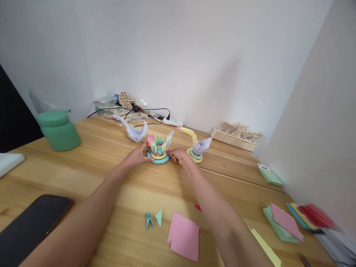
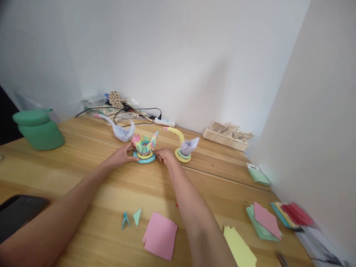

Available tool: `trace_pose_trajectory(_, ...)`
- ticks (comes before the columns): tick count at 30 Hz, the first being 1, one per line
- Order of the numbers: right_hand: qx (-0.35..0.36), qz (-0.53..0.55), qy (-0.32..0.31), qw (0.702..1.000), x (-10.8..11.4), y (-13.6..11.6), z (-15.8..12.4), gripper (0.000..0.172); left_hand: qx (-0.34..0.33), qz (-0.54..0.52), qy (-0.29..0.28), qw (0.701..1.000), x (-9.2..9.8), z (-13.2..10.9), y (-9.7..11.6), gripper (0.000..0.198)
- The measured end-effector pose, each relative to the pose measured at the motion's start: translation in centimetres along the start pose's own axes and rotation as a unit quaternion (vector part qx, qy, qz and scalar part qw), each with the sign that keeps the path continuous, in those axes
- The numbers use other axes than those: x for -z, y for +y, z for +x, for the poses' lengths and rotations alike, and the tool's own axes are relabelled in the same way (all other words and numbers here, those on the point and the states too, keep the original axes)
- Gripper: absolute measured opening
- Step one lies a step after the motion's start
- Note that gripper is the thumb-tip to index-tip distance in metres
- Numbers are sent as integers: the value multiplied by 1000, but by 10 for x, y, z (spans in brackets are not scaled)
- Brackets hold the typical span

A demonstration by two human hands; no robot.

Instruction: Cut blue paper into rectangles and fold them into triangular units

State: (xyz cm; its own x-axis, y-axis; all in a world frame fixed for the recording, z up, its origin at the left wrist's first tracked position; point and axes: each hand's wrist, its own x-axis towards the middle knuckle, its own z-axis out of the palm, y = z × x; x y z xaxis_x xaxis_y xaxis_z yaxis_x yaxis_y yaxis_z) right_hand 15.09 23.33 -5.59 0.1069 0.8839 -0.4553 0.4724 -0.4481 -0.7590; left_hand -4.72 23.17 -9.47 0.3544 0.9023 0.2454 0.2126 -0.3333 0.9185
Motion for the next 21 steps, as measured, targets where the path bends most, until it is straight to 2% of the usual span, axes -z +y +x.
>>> trace_pose_trajectory(9,5,-24,-6,1000,2,4,4,21,-2,-4,1,1000,1,0,-2,94)
trace_pose_trajectory(15,36,-43,13,998,-1,6,0,20,-5,80,-2,997,3,0,-4,101)
trace_pose_trajectory(17,54,-43,23,997,-1,7,-1,19,-10,105,-1,994,2,0,-5,98)
trace_pose_trajectory(21,96,-31,39,994,-1,11,-2,23,-30,118,-1,993,2,2,-7,80)
